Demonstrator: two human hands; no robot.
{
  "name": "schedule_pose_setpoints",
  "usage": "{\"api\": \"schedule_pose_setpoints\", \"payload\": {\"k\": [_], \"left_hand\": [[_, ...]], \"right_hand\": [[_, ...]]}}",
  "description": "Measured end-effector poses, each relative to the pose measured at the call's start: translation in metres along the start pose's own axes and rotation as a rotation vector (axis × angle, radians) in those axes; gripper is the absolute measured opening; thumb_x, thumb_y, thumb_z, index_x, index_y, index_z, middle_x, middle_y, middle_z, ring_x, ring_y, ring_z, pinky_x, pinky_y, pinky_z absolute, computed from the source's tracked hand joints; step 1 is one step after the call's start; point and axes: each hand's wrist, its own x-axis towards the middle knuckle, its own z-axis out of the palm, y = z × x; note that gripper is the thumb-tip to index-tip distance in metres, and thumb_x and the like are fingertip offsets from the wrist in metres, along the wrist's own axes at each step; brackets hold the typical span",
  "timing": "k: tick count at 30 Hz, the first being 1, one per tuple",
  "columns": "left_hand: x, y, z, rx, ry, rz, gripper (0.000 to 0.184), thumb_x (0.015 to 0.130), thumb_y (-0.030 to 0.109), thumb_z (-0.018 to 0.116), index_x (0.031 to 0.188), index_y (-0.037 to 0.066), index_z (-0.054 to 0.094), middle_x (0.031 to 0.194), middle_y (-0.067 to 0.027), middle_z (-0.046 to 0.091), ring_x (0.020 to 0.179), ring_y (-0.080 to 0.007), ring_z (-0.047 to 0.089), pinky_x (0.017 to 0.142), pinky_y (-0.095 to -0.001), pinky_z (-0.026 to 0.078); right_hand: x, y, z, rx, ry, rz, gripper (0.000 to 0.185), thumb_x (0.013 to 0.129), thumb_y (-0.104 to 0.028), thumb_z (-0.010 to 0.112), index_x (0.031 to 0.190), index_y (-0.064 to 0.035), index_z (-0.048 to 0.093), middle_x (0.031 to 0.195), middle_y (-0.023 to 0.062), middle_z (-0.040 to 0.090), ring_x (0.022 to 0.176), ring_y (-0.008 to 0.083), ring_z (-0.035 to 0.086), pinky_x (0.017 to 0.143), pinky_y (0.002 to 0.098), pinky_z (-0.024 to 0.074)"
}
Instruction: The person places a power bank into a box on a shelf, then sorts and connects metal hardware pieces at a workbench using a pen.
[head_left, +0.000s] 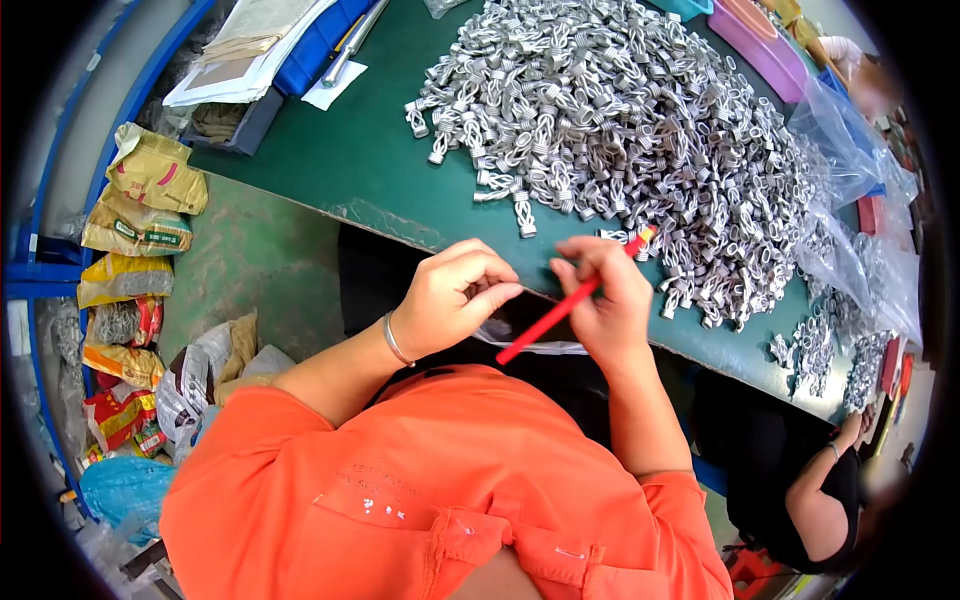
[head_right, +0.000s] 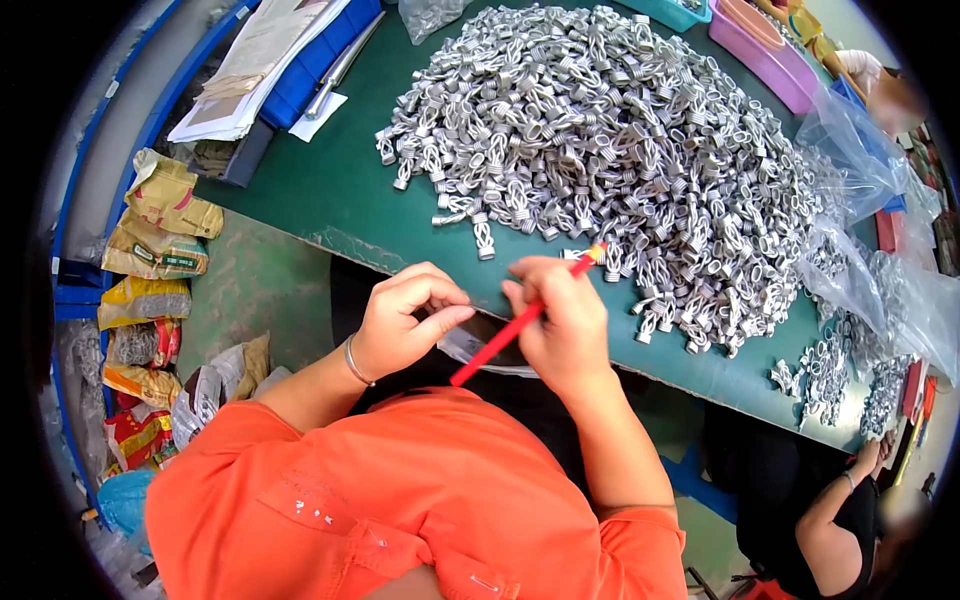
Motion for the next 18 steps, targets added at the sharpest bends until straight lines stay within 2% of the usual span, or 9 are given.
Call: {"api": "schedule_pose_setpoints", "payload": {"k": [3, 6, 8, 9, 10, 12, 14, 16, 18], "left_hand": [[0.001, 0.003, -0.002, -0.038, 0.108, -0.053, 0.008, 0.076, -0.003, 0.068, 0.081, -0.001, 0.062, 0.079, -0.0053, 0.058, 0.063, -0.0078, 0.054, 0.055, -0.02, 0.044], [0.002, 0.004, -0.005, -0.049, 0.117, -0.092, 0.01, 0.077, -0.004, 0.065, 0.085, -0.002, 0.06, 0.087, -0.0061, 0.057, 0.069, -0.0073, 0.056, 0.059, -0.0194, 0.046], [0.001, 0.0, -0.005, -0.087, 0.128, -0.103, 0.014, 0.078, -0.005, 0.065, 0.09, -0.003, 0.059, 0.092, -0.0069, 0.056, 0.073, -0.0085, 0.057, 0.062, -0.0198, 0.048], [0.003, -0.001, -0.005, -0.13, 0.137, -0.123, 0.018, 0.078, -0.007, 0.064, 0.094, -0.004, 0.058, 0.096, -0.0077, 0.055, 0.077, -0.0097, 0.059, 0.065, -0.0202, 0.05], [0.006, 0.001, -0.005, -0.13, 0.138, -0.118, 0.018, 0.078, -0.007, 0.064, 0.094, -0.004, 0.058, 0.096, -0.0077, 0.055, 0.077, -0.0097, 0.059, 0.065, -0.0202, 0.05], [0.01, 0.007, -0.002, -0.27, 0.121, -0.193, 0.025, 0.078, -0.009, 0.062, 0.103, -0.005, 0.056, 0.101, -0.0092, 0.054, 0.086, -0.0127, 0.061, 0.07, -0.0219, 0.052], [0.012, 0.005, 0.001, -0.292, 0.095, -0.184, 0.027, 0.079, -0.009, 0.061, 0.105, -0.006, 0.056, 0.1, -0.0099, 0.055, 0.088, -0.0146, 0.063, 0.072, -0.023, 0.053], [0.013, 0.0, 0.003, -0.303, -0.017, -0.122, 0.026, 0.08, -0.008, 0.062, 0.105, -0.007, 0.056, 0.097, -0.0096, 0.057, 0.084, -0.0146, 0.063, 0.072, -0.0236, 0.053], [0.015, 0.005, 0.005, -0.368, -0.019, -0.136, 0.024, 0.081, -0.007, 0.062, 0.104, -0.007, 0.057, 0.092, -0.0089, 0.059, 0.08, -0.0149, 0.064, 0.072, -0.0241, 0.054]], "right_hand": [[0.017, 0.005, 0.021, -0.114, -0.067, -0.154, 0.029, 0.065, 0.001, 0.071, 0.084, -0.0039, 0.049, 0.088, 0.0111, 0.061, 0.074, 0.0327, 0.056, 0.064, 0.0378, 0.0469], [0.018, 0.009, 0.027, -0.209, -0.058, -0.11, 0.027, 0.065, 0.002, 0.07, 0.083, -0.0045, 0.051, 0.079, 0.0102, 0.06, 0.071, 0.032, 0.056, 0.061, 0.0385, 0.0465], [0.015, 0.008, 0.023, -0.122, 0.026, -0.052, 0.023, 0.069, 0.003, 0.069, 0.082, -0.0043, 0.051, 0.074, 0.0099, 0.059, 0.065, 0.0294, 0.057, 0.058, 0.0353, 0.0464], [0.011, 0.001, 0.018, -0.051, 0.038, 0.106, 0.02, 0.074, 0.004, 0.068, 0.078, -0.0034, 0.049, 0.072, 0.0087, 0.059, 0.061, 0.021, 0.059, 0.054, 0.0311, 0.046], [0.007, 0.004, 0.017, 0.173, 0.091, 0.14, 0.022, 0.08, 0.003, 0.065, 0.075, -0.0038, 0.044, 0.076, 0.0086, 0.061, 0.061, 0.0133, 0.059, 0.052, 0.0256, 0.046], [0.001, -0.01, 0.004, 0.654, 0.096, 0.574, 0.027, 0.082, 0.003, 0.062, 0.074, -0.0057, 0.039, 0.081, 0.011, 0.063, 0.066, 0.012, 0.06, 0.053, 0.0225, 0.048], [-0.006, -0.011, -0.006, 0.831, 0.059, 0.645, 0.027, 0.083, 0.004, 0.06, 0.076, -0.007, 0.037, 0.086, 0.016, 0.063, 0.069, 0.0149, 0.063, 0.053, 0.0208, 0.0501], [-0.01, -0.015, -0.011, 0.905, 0.068, 0.665, 0.026, 0.084, 0.005, 0.059, 0.077, -0.0067, 0.037, 0.087, 0.0173, 0.063, 0.068, 0.0155, 0.063, 0.052, 0.0217, 0.0502], [-0.014, -0.014, -0.014, 0.909, 0.075, 0.68, 0.025, 0.084, 0.005, 0.058, 0.077, -0.0065, 0.037, 0.087, 0.0178, 0.063, 0.069, 0.0161, 0.063, 0.053, 0.0223, 0.0508]]}}
